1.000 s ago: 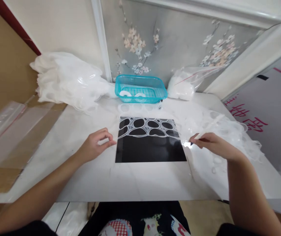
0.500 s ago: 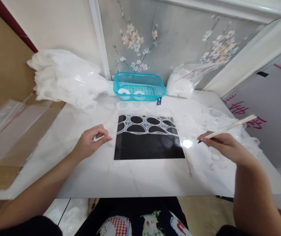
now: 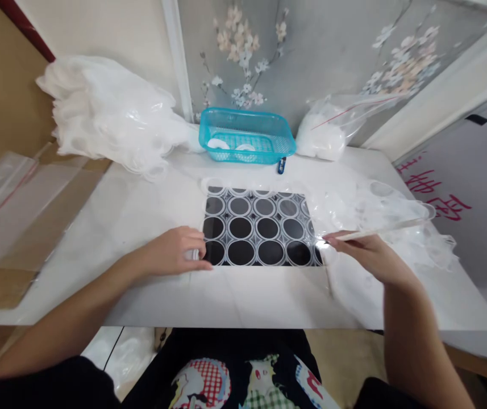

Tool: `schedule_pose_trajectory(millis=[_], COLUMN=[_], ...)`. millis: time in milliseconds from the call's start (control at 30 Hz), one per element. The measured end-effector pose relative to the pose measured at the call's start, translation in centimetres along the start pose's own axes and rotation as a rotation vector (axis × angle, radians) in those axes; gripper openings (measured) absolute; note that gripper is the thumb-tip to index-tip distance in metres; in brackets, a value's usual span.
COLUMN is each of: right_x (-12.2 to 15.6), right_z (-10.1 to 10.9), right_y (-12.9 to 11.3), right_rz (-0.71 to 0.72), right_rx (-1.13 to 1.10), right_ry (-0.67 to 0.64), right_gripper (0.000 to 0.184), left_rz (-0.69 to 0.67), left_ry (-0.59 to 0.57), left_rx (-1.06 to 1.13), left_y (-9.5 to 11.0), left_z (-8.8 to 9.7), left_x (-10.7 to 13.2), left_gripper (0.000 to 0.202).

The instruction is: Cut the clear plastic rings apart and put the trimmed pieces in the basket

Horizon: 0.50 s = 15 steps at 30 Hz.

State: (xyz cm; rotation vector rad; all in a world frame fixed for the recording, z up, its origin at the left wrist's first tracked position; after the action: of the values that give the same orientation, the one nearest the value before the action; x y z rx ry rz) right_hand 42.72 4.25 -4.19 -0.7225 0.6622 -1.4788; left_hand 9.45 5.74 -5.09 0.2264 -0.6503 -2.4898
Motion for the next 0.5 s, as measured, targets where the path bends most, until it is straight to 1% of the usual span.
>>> schedule_pose_trajectory(millis=[67,100,133,167,233,300,333,400,500], right_x=[-1.3,-2.0,-2.6,-3.2,-4.2,-4.9,-5.2,-5.6,-5.7], right_z=[-3.9,-6.0,-8.1,-10.1,-14.0,-17.1,-18.3,-19.9,-20.8], right_y=[-1.3,-2.5,-3.9,-5.6,-8.4,-10.6,-11.3,-12.2,-12.5], right_rz=[-0.037,-0.024,0.013,0.064,0.136,0.186,0.207,0.246,0.278], right_rx=[-0.106,-0.13,-0.16,-0.198,-0.253,-0.31,-0.331,-0.344,-0.305], right_ry=[-0.067,-0.093,-0.12,-0.145,-0.228,-0.296,-0.324,-0.361,-0.361], right_gripper=[0.036,0.033,0.03,0.027,0.021,0.019,0.02,0.02,0.02], left_rz=[0.061,0.092,0.119,0.14,0.181,0.217,0.233,0.263,0.298], left_ry=[0.186,0.275,0.343,0.38,0.396,0.373,0.366,0.356,0.321], left_rx=[-0.089,-0.141,-0.191,-0.231,-0.287,-0.313,-0.317,-0.305,-0.244], left_y=[-0.8,-1.2,-1.5,-1.6,-1.9,-2.0,-2.1,-2.3,-3.2], left_z=[1.3,1.8,2.2,2.3,2.0,1.4,1.2,0.9,0.5], left_x=[-0.1,-0.1,0.0,0.0,-0.2,-0.3,-0.3,-0.3,-0.2], left_gripper=[0.031,0.029,0.027,0.027,0.032,0.041,0.047,0.056,0.059])
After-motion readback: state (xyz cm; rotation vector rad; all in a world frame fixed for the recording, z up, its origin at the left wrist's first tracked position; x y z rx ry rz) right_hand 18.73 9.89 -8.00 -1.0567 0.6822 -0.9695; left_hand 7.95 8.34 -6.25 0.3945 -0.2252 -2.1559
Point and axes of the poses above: each hand's wrist, its own x-axis away from the middle knuckle, its own z-axis out of the back of the hand, y = z × x, the point moved 10 cm from there along -x, towards the middle knuckle, and after that the axes turned 3 degrees about -x, right-handed, at the moved point
